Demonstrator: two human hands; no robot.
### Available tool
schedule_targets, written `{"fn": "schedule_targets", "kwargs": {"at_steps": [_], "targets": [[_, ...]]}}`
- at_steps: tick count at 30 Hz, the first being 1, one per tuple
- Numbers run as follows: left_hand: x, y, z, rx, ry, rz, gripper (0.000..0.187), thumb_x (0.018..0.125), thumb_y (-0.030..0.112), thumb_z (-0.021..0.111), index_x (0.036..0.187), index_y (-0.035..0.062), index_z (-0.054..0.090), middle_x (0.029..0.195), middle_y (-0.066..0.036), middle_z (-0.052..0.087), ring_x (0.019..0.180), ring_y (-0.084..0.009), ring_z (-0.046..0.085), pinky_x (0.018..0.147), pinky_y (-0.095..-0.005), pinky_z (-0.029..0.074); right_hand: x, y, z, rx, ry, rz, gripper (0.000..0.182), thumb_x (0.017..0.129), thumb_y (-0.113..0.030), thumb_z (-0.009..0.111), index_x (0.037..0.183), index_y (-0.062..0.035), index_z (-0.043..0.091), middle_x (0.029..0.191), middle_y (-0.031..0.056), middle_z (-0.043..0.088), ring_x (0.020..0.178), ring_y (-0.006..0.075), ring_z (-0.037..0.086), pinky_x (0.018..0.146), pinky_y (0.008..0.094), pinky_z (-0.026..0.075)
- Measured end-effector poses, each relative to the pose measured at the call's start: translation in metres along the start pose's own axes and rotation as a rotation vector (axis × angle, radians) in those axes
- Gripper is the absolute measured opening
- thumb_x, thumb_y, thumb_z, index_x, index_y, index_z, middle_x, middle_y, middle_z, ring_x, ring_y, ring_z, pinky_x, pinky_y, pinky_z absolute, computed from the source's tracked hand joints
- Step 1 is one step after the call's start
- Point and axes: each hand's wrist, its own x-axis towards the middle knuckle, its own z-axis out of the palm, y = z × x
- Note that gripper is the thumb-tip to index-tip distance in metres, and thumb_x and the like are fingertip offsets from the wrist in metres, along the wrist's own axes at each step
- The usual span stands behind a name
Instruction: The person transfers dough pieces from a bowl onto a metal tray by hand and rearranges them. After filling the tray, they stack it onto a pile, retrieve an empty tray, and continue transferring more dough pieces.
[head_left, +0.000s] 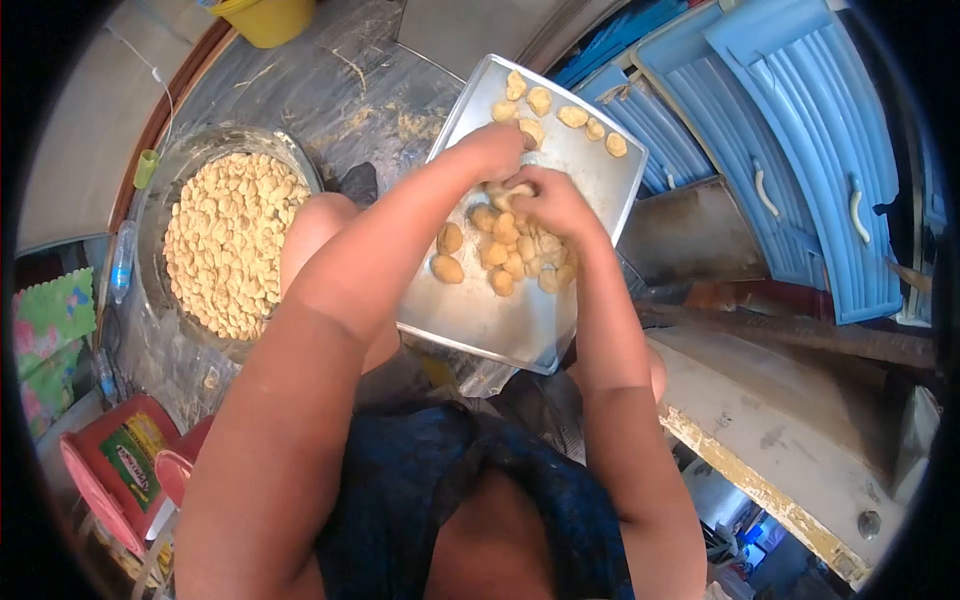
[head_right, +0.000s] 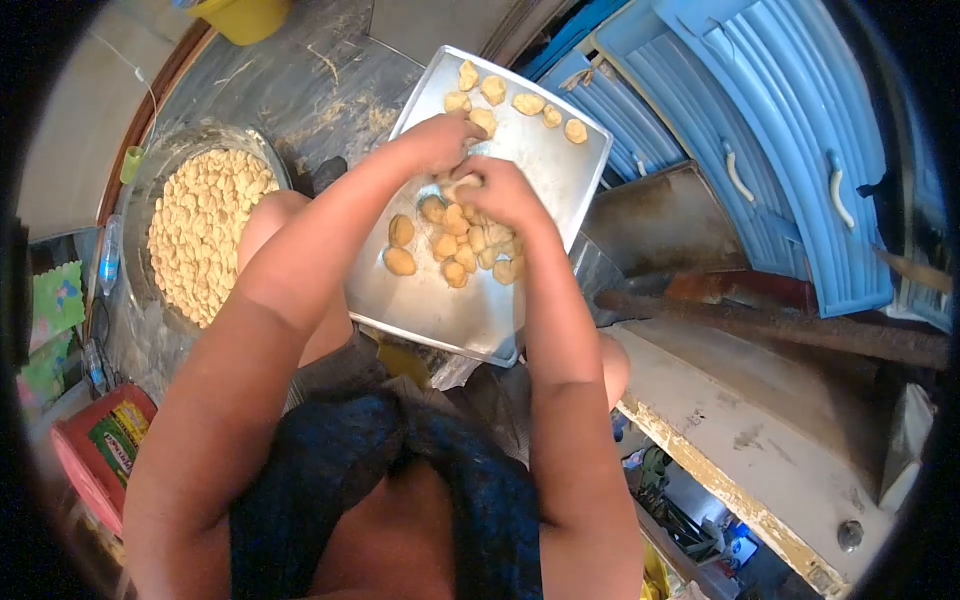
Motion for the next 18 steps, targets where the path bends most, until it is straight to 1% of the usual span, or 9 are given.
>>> {"fn": "schedule_targets", "kwargs": {"at_steps": [2,3,5,6,8,9,13,16,18], "targets": [[-0.001,0.001,0.000,0.054,0.005,0.003,0.050,0.073,0.003,0.053,0.122,0.0136,0.056,0.127,-0.018,0.047,0.110,-0.0328,0.052,0.094,-0.0375,0.041,0.000,0.012,-0.017,0.156,0.140,0.104,0.030,0.068,-0.015,0.067,0.096,-0.0053,0.066,0.085,0.0154,0.064,0.083,0.0297,0.062,0.077,0.0320,0.048],[0.001,0.000,0.002,0.047,0.021,0.010,0.050,0.074,0.003,0.053,0.122,0.0133,0.056,0.126,-0.017,0.048,0.109,-0.0329,0.053,0.094,-0.0377,0.041,0.004,0.019,-0.023,0.157,0.139,0.105,0.030,0.068,-0.015,0.067,0.096,-0.0053,0.066,0.085,0.0154,0.064,0.083,0.0297,0.062,0.077,0.0320,0.048],[0.007,-0.005,0.009,0.043,0.029,0.023,0.049,0.074,0.003,0.053,0.122,0.0130,0.056,0.124,-0.017,0.049,0.109,-0.0330,0.053,0.094,-0.0380,0.042,0.015,0.035,-0.030,0.424,0.472,0.222,0.025,0.069,-0.013,0.068,0.093,-0.0050,0.067,0.083,0.0157,0.063,0.080,0.0268,0.061,0.075,0.0311,0.047],[0.009,-0.008,0.012,0.033,0.055,0.034,0.047,0.074,0.004,0.054,0.121,0.0124,0.057,0.123,-0.017,0.050,0.108,-0.0331,0.053,0.093,-0.0384,0.042,0.021,0.042,-0.029,0.427,0.477,0.229,0.025,0.069,-0.013,0.068,0.093,-0.0050,0.067,0.083,0.0157,0.063,0.080,0.0268,0.061,0.075,0.0311,0.047],[0.011,-0.005,0.014,0.024,0.081,0.052,0.046,0.075,0.004,0.054,0.120,0.0118,0.057,0.121,-0.016,0.050,0.107,-0.0333,0.053,0.093,-0.0387,0.042,0.032,0.044,-0.023,-0.152,0.707,0.106,0.025,0.071,-0.013,0.070,0.094,-0.0034,0.065,0.081,0.0148,0.062,0.076,0.0261,0.061,0.071,0.0319,0.048],[0.011,-0.003,0.015,0.030,0.104,0.038,0.044,0.075,0.004,0.054,0.118,0.0105,0.058,0.119,-0.017,0.051,0.105,-0.0332,0.054,0.092,-0.0389,0.042,0.034,0.045,-0.019,-0.179,0.768,0.086,0.026,0.071,-0.014,0.072,0.092,-0.0011,0.063,0.086,0.0147,0.060,0.076,0.0262,0.061,0.071,0.0329,0.048],[0.010,0.008,0.011,0.072,0.155,-0.011,0.038,0.075,0.004,0.053,0.113,0.0076,0.060,0.115,-0.018,0.053,0.102,-0.0339,0.055,0.089,-0.0391,0.044,0.038,0.034,-0.018,0.022,0.799,0.142,0.027,0.071,-0.013,0.072,0.092,0.0002,0.059,0.094,0.0160,0.058,0.078,0.0277,0.060,0.073,0.0339,0.048],[0.008,0.014,0.009,0.070,0.166,-0.036,0.035,0.076,0.004,0.054,0.110,0.0068,0.060,0.114,-0.019,0.054,0.101,-0.0344,0.056,0.088,-0.0392,0.044,0.030,0.029,-0.018,0.017,0.673,0.280,0.028,0.072,-0.016,0.071,0.092,-0.0003,0.058,0.099,0.0170,0.057,0.087,0.0285,0.059,0.079,0.0357,0.047],[0.009,0.016,0.006,0.073,0.140,-0.042,0.035,0.076,0.004,0.053,0.111,0.0067,0.060,0.114,-0.019,0.054,0.101,-0.0344,0.055,0.088,-0.0394,0.044,0.021,0.032,-0.003,-0.312,0.758,0.023,0.031,0.069,-0.018,0.073,0.090,-0.0013,0.058,0.088,0.0138,0.059,0.075,0.0224,0.056,0.070,0.0339,0.046]]}}
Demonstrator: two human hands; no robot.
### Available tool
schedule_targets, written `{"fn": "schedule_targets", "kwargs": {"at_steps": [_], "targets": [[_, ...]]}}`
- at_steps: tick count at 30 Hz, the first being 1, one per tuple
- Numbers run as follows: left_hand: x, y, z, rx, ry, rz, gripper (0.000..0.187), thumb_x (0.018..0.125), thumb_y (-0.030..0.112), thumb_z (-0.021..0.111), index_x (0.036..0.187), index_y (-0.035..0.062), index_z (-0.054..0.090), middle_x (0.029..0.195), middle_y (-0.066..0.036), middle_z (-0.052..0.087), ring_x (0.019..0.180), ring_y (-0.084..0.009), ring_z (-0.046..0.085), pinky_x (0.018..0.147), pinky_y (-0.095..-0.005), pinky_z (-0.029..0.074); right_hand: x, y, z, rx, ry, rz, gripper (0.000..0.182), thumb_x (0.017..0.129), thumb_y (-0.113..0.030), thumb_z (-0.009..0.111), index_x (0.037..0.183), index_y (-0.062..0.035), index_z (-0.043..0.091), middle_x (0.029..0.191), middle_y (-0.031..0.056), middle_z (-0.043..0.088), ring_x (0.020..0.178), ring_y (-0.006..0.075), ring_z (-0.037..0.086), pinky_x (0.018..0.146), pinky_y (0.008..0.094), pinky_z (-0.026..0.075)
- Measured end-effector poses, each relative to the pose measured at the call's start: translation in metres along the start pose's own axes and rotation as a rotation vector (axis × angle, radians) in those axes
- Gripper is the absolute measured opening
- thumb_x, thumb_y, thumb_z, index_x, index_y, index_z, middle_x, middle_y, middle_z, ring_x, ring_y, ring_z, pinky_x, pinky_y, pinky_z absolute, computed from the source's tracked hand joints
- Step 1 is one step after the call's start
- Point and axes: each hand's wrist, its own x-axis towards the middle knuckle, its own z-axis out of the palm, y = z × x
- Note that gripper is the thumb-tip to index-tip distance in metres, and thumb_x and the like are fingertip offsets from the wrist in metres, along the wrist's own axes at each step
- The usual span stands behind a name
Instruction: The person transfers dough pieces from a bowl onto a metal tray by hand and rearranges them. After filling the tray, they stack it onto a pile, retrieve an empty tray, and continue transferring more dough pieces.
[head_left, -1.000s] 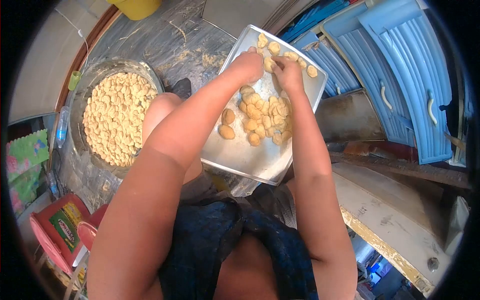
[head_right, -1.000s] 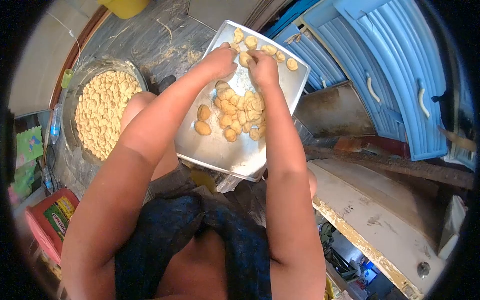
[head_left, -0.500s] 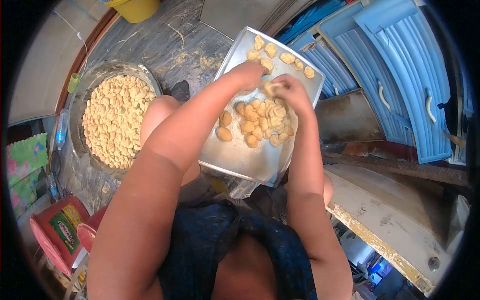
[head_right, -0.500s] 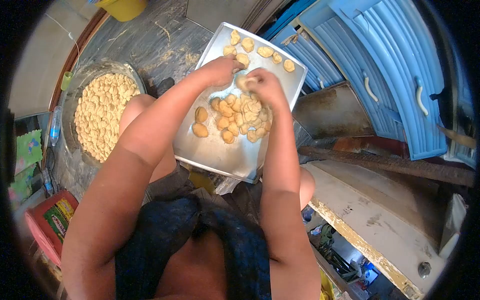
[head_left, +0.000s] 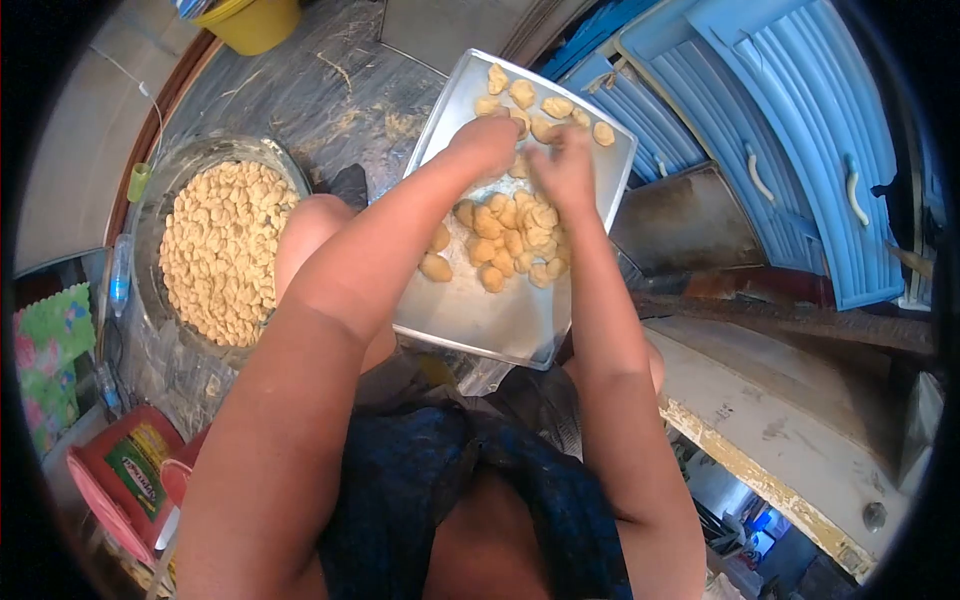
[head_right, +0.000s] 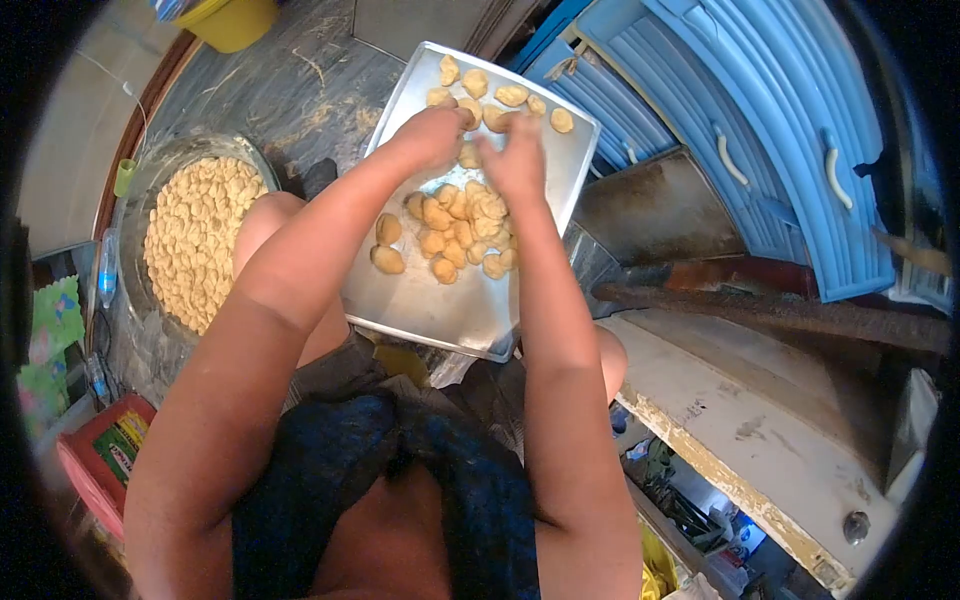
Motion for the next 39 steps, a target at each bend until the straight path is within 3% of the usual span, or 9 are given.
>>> {"fn": "schedule_targets", "kwargs": {"at_steps": [4,8,12,18,20,27,32,34,39], "targets": [[0.001,-0.002,0.002,-0.013,-0.006,-0.003,0.035,0.077,0.005,0.053,0.111,0.0069,0.059,0.115,-0.019,0.054,0.103,-0.0339,0.055,0.089,-0.0393,0.044,-0.017,0.005,-0.002,0.123,-0.280,-0.100,0.028,0.065,-0.014,0.069,0.090,-0.0040,0.061,0.087,0.0155,0.059,0.077,0.0249,0.058,0.072,0.0345,0.047],[0.000,-0.001,0.010,-0.044,0.177,0.099,0.033,0.078,0.008,0.053,0.110,0.0066,0.060,0.111,-0.018,0.058,0.099,-0.0333,0.057,0.087,-0.0383,0.045,0.004,0.017,-0.021,0.174,-0.109,0.262,0.026,0.068,-0.012,0.067,0.093,-0.0046,0.063,0.093,0.0176,0.058,0.089,0.0327,0.058,0.080,0.0391,0.046],[-0.004,0.010,0.004,-0.134,0.014,0.055,0.031,0.077,0.012,0.057,0.107,0.0046,0.061,0.103,-0.017,0.062,0.094,-0.0321,0.059,0.083,-0.0376,0.046,0.007,0.022,-0.033,0.161,-0.124,0.169,0.036,0.069,-0.017,0.068,0.102,-0.0037,0.061,0.099,0.0164,0.057,0.090,0.0313,0.058,0.081,0.0388,0.046],[-0.007,-0.006,0.034,-0.176,-0.281,0.333,0.042,0.071,0.021,0.067,0.107,0.0009,0.060,0.095,-0.017,0.063,0.090,-0.0317,0.060,0.079,-0.0365,0.047,-0.029,0.026,-0.061,0.002,-0.801,-0.157,0.047,0.074,-0.014,0.062,0.119,-0.0035,0.054,0.113,0.0149,0.050,0.103,0.0232,0.051,0.090,0.0293,0.041],[-0.015,0.003,0.029,-0.221,-0.330,0.344,0.047,0.068,0.022,0.070,0.109,0.0013,0.060,0.093,-0.017,0.063,0.089,-0.0325,0.060,0.078,-0.0370,0.047,-0.025,0.033,-0.072,0.444,-0.969,0.037,0.048,0.073,-0.010,0.055,0.120,-0.0044,0.054,0.117,0.0134,0.048,0.110,0.0226,0.045,0.096,0.0282,0.035],[-0.012,0.006,0.017,-0.056,-0.413,0.203,0.038,0.068,0.021,0.071,0.100,0.0040,0.062,0.091,-0.015,0.062,0.085,-0.0317,0.060,0.076,-0.0369,0.047,-0.008,0.050,-0.069,0.421,-1.052,0.276,0.031,0.069,-0.004,0.061,0.100,-0.0039,0.062,0.092,0.0064,0.059,0.080,0.0141,0.055,0.072,0.0279,0.046],[-0.012,0.003,0.016,-0.134,-0.076,0.194,0.029,0.074,0.020,0.067,0.098,0.0036,0.062,0.097,-0.014,0.058,0.091,-0.0311,0.057,0.080,-0.0372,0.046,0.011,0.065,-0.073,0.601,-0.591,0.457,0.024,0.067,-0.001,0.066,0.090,-0.0037,0.062,0.081,0.0049,0.060,0.068,0.0136,0.058,0.066,0.0271,0.048],[-0.009,-0.001,0.016,-0.066,0.053,0.148,0.028,0.078,0.020,0.063,0.100,0.0027,0.061,0.103,-0.014,0.055,0.098,-0.0306,0.055,0.085,-0.0372,0.044,0.013,0.064,-0.070,0.195,-0.276,0.187,0.025,0.068,-0.003,0.068,0.092,-0.0018,0.060,0.080,0.0089,0.062,0.070,0.0193,0.062,0.068,0.0302,0.049],[-0.002,-0.006,0.021,-0.049,0.053,0.115,0.029,0.081,0.020,0.060,0.105,0.0040,0.059,0.108,-0.015,0.053,0.102,-0.0318,0.054,0.088,-0.0392,0.043,0.007,0.065,-0.050,0.092,-0.228,0.172,0.030,0.070,-0.011,0.071,0.097,-0.0032,0.060,0.093,0.0149,0.061,0.076,0.0268,0.063,0.074,0.0336,0.049]]}}
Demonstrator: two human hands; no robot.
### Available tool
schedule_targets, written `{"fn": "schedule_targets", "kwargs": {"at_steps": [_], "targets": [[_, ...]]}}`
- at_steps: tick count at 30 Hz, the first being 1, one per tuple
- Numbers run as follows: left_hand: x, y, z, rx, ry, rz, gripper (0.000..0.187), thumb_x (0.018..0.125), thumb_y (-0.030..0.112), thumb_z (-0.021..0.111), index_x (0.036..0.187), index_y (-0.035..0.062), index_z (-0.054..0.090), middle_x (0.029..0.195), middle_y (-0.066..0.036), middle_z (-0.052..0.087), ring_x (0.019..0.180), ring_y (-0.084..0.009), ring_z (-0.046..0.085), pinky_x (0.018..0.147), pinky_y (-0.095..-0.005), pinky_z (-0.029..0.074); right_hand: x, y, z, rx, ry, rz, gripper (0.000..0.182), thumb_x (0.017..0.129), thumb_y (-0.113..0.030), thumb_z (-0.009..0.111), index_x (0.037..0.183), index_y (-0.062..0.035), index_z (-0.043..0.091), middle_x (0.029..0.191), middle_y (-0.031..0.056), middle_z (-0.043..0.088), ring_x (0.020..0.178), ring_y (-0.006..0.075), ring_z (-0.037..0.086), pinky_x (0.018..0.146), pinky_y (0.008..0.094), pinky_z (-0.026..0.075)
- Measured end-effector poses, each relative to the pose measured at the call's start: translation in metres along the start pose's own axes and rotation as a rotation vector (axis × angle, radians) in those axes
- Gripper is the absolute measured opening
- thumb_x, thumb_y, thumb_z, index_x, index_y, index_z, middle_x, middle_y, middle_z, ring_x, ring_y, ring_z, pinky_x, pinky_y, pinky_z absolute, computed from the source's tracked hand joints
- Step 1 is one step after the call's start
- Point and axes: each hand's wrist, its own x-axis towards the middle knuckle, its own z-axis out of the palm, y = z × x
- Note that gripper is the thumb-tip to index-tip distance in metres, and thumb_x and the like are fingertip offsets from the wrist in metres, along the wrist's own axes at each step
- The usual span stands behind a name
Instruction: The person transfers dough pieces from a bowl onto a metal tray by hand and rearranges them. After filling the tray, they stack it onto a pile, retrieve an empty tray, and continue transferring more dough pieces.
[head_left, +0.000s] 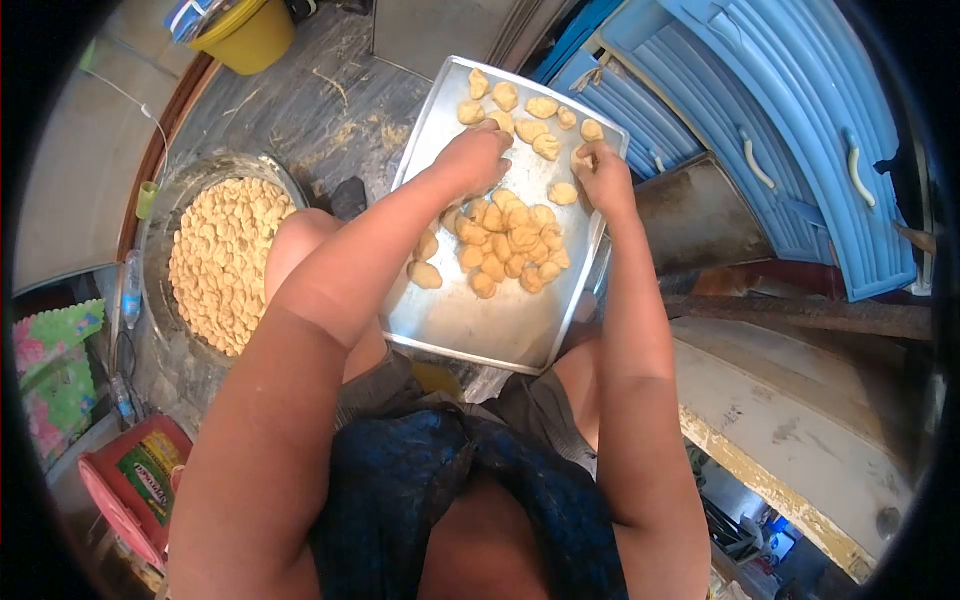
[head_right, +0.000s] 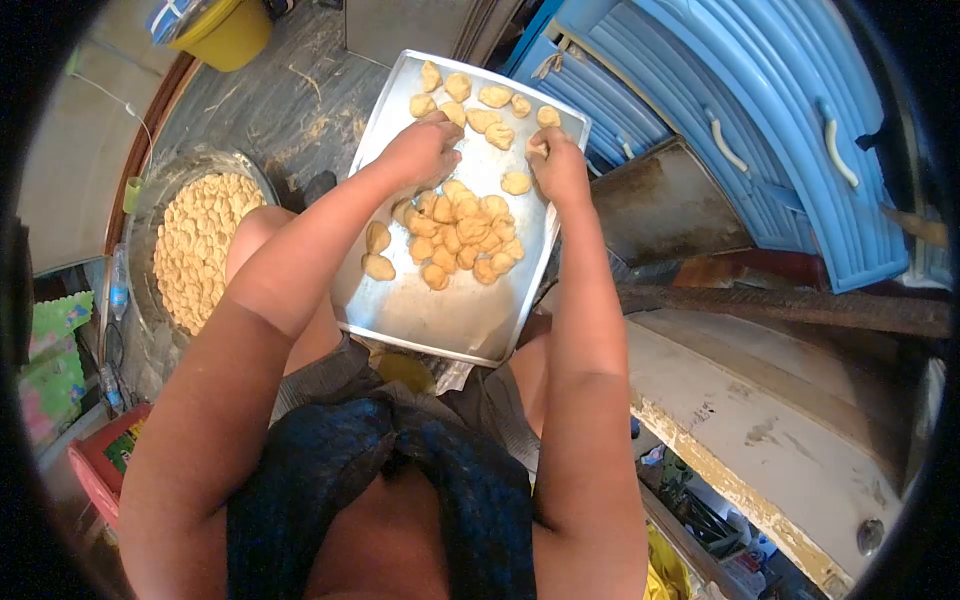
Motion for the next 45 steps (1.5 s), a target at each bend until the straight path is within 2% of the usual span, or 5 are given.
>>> {"fn": "schedule_targets", "kwargs": {"at_steps": [15,21,26,33,45], "targets": [[-0.004,0.015,-0.007,0.007,-0.023,0.009,0.031,0.079,0.017,0.061,0.106,0.0026,0.061,0.106,-0.014,0.057,0.099,-0.0301,0.056,0.087,-0.0375,0.044,-0.003,-0.032,0.021,-0.361,0.017,-0.207,0.033,0.074,-0.026,0.067,0.105,-0.0166,0.064,0.106,0.0068,0.059,0.108,0.0254,0.048,0.094,0.0397,0.032],[-0.007,0.009,-0.010,0.126,-0.399,-0.092,0.031,0.075,0.014,0.061,0.104,0.0038,0.061,0.096,-0.015,0.062,0.095,-0.0304,0.058,0.083,-0.0377,0.045,-0.006,-0.027,0.012,-0.250,0.148,-0.192,0.033,0.073,-0.020,0.068,0.105,-0.0113,0.063,0.100,0.0112,0.056,0.101,0.0304,0.052,0.085,0.0375,0.042],[-0.018,0.006,0.001,0.044,-0.422,0.138,0.033,0.071,0.011,0.060,0.103,0.0060,0.061,0.093,-0.017,0.064,0.090,-0.0318,0.060,0.079,-0.0388,0.047,-0.035,-0.033,-0.010,-0.239,-0.371,-0.034,0.045,0.070,-0.027,0.072,0.106,-0.0044,0.059,0.096,0.0188,0.061,0.090,0.0318,0.060,0.080,0.0373,0.047],[-0.011,-0.005,-0.027,0.124,-0.110,-0.107,0.031,0.072,0.012,0.060,0.103,0.0068,0.061,0.094,-0.017,0.064,0.091,-0.0323,0.061,0.080,-0.0409,0.047,-0.024,-0.060,0.024,0.297,0.035,-0.031,0.027,0.073,-0.020,0.070,0.095,-0.0039,0.065,0.080,0.0156,0.065,0.077,0.0274,0.063,0.073,0.0339,0.048],[-0.018,-0.011,-0.027,0.137,0.143,-0.159,0.027,0.077,0.006,0.052,0.103,0.0029,0.060,0.112,-0.020,0.049,0.100,-0.0356,0.055,0.084,-0.0415,0.047,-0.038,-0.104,0.052,-0.064,-0.095,-0.121,0.027,0.075,-0.018,0.064,0.100,-0.0086,0.064,0.105,0.0171,0.059,0.098,0.0329,0.056,0.082,0.0378,0.046]]}}
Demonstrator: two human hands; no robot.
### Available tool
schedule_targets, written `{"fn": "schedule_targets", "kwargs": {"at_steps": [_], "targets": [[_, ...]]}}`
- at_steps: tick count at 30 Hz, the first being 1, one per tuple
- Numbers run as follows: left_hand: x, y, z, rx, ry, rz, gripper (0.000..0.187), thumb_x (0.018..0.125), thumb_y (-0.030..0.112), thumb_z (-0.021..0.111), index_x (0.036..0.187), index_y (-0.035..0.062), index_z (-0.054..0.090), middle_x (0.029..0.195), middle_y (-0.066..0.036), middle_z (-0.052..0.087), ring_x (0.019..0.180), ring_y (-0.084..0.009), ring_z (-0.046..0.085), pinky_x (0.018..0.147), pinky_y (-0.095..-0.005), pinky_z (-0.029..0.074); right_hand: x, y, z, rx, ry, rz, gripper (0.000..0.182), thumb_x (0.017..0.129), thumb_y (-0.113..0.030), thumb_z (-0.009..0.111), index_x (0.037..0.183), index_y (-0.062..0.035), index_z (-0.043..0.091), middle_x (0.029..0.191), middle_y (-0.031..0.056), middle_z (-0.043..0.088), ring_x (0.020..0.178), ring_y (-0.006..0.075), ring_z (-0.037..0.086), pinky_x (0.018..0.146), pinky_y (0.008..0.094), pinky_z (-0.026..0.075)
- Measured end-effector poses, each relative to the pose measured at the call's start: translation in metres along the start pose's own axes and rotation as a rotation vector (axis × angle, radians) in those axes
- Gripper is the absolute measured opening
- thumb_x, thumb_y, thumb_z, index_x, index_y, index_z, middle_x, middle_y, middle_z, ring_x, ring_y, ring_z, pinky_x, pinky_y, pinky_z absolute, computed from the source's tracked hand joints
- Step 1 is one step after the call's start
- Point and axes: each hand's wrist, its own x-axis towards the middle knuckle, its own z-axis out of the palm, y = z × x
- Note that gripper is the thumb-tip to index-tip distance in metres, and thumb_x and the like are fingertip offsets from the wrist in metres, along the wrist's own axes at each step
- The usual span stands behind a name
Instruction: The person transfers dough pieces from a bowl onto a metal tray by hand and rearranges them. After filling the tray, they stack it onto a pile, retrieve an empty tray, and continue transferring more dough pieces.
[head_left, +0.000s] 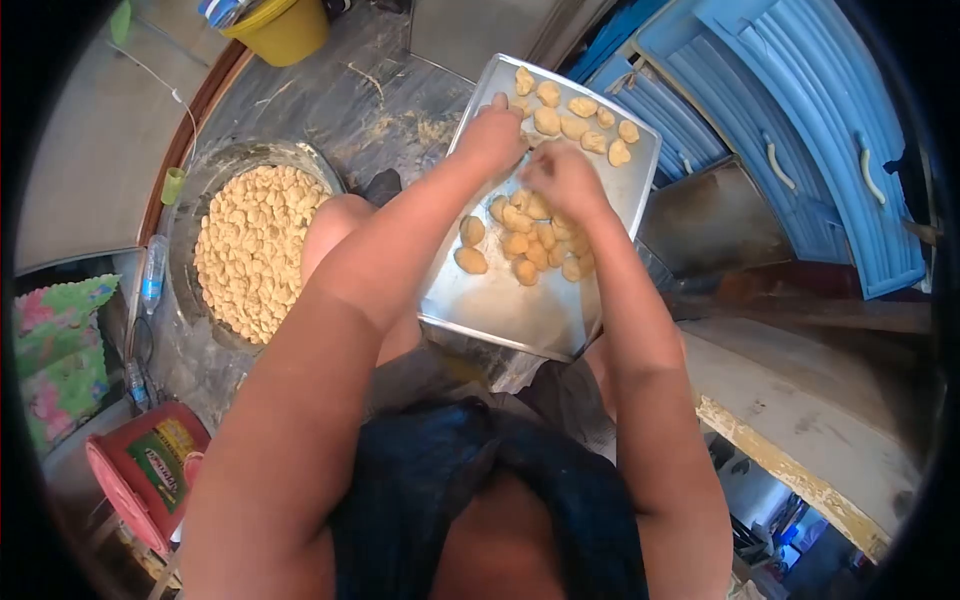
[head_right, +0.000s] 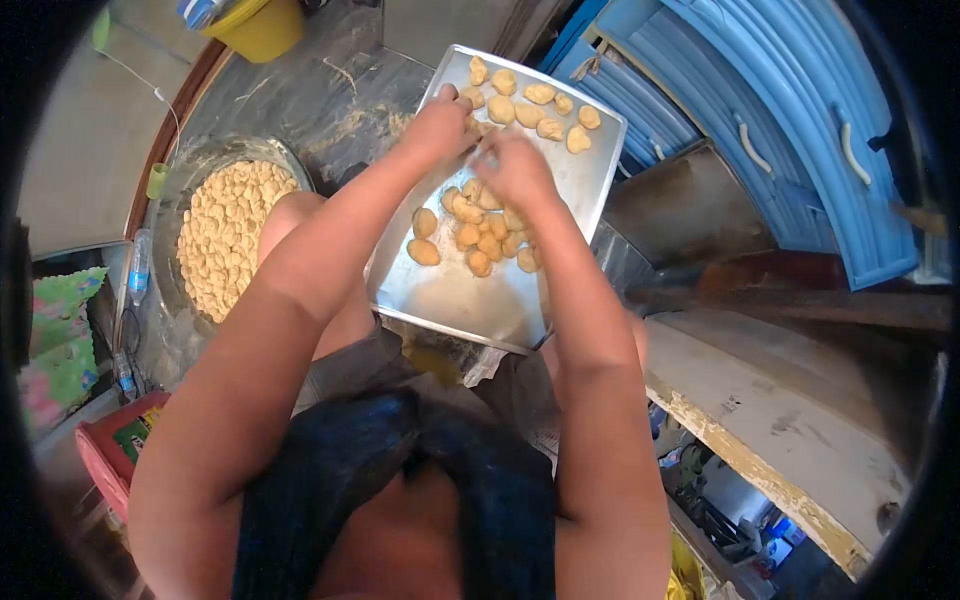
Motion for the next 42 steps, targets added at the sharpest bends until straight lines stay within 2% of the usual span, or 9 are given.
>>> {"fn": "schedule_targets", "kwargs": {"at_steps": [4,10,15,24,26,28,31,39,42], "targets": [[0.006,-0.005,0.012,0.029,0.102,0.059,0.027,0.075,0.006,0.054,0.101,0.0042,0.061,0.111,-0.018,0.050,0.102,-0.0347,0.053,0.085,-0.0424,0.046,-0.010,0.016,0.000,-0.050,-0.400,-0.331,0.032,0.073,-0.023,0.068,0.101,-0.0079,0.062,0.097,0.0157,0.063,0.091,0.0293,0.059,0.080,0.0366,0.047],[-0.001,0.008,0.014,0.169,0.220,0.158,0.017,0.075,0.009,0.055,0.091,0.0078,0.062,0.102,-0.014,0.055,0.099,-0.0311,0.054,0.083,-0.0398,0.041,0.011,0.036,-0.017,0.440,0.122,0.107,0.027,0.070,-0.011,0.074,0.093,-0.0014,0.062,0.075,0.0125,0.063,0.066,0.0163,0.060,0.062,0.0291,0.049],[0.009,0.006,0.025,0.165,0.063,0.177,0.014,0.074,0.010,0.057,0.086,0.0094,0.062,0.087,-0.010,0.059,0.092,-0.0284,0.057,0.080,-0.0394,0.041,0.007,0.050,-0.007,-0.047,0.025,-0.077,0.036,0.077,-0.016,0.065,0.111,-0.0068,0.061,0.106,0.0176,0.055,0.096,0.0332,0.056,0.084,0.0364,0.045],[0.005,0.025,0.031,0.112,0.185,0.271,0.023,0.073,0.007,0.057,0.094,0.0108,0.063,0.099,-0.008,0.059,0.093,-0.0279,0.056,0.083,-0.0397,0.040,-0.034,0.049,-0.038,-0.052,-0.491,-0.149,0.033,0.076,-0.026,0.065,0.103,-0.0082,0.062,0.104,0.0163,0.057,0.096,0.0326,0.056,0.085,0.0374,0.044],[0.002,0.023,0.034,0.062,0.138,0.542,0.032,0.073,0.007,0.058,0.104,0.0133,0.063,0.098,-0.006,0.057,0.096,-0.0265,0.054,0.085,-0.0391,0.040,-0.028,0.054,-0.048,0.034,-0.419,-0.185,0.032,0.074,-0.024,0.068,0.100,-0.0055,0.062,0.099,0.0168,0.059,0.090,0.0306,0.059,0.082,0.0357,0.046],[0.002,0.024,0.035,0.076,0.081,0.509,0.031,0.077,0.011,0.057,0.107,0.0152,0.062,0.100,-0.005,0.057,0.098,-0.0254,0.053,0.087,-0.0393,0.039,-0.022,0.057,-0.052,0.475,-0.079,0.241,0.028,0.072,-0.019,0.071,0.095,-0.0050,0.064,0.094,0.0164,0.061,0.083,0.0287,0.061,0.077,0.0343,0.048],[0.000,0.025,0.040,0.100,0.032,0.475,0.030,0.079,0.015,0.057,0.109,0.0168,0.062,0.101,-0.004,0.057,0.100,-0.0242,0.052,0.088,-0.0391,0.038,-0.007,0.072,-0.041,0.251,0.212,0.080,0.031,0.069,-0.016,0.074,0.095,-0.0034,0.063,0.092,0.0156,0.061,0.079,0.0276,0.062,0.073,0.0340,0.049],[0.005,0.024,0.050,0.117,0.088,0.425,0.029,0.078,0.018,0.059,0.107,0.0150,0.062,0.099,-0.004,0.057,0.097,-0.0234,0.052,0.084,-0.0380,0.039,-0.005,0.067,-0.026,-0.010,0.253,-0.104,0.025,0.071,-0.019,0.072,0.086,-0.0026,0.061,0.087,0.0157,0.062,0.078,0.0300,0.061,0.069,0.0352,0.048],[0.004,0.027,0.051,0.084,0.163,0.443,0.030,0.077,0.019,0.060,0.107,0.0146,0.062,0.100,-0.004,0.057,0.098,-0.0233,0.051,0.084,-0.0381,0.039,-0.015,0.056,-0.036,-0.035,-0.093,0.255,0.027,0.069,-0.025,0.071,0.082,-0.0036,0.059,0.083,0.0173,0.063,0.080,0.0327,0.060,0.070,0.0374,0.047]]}}
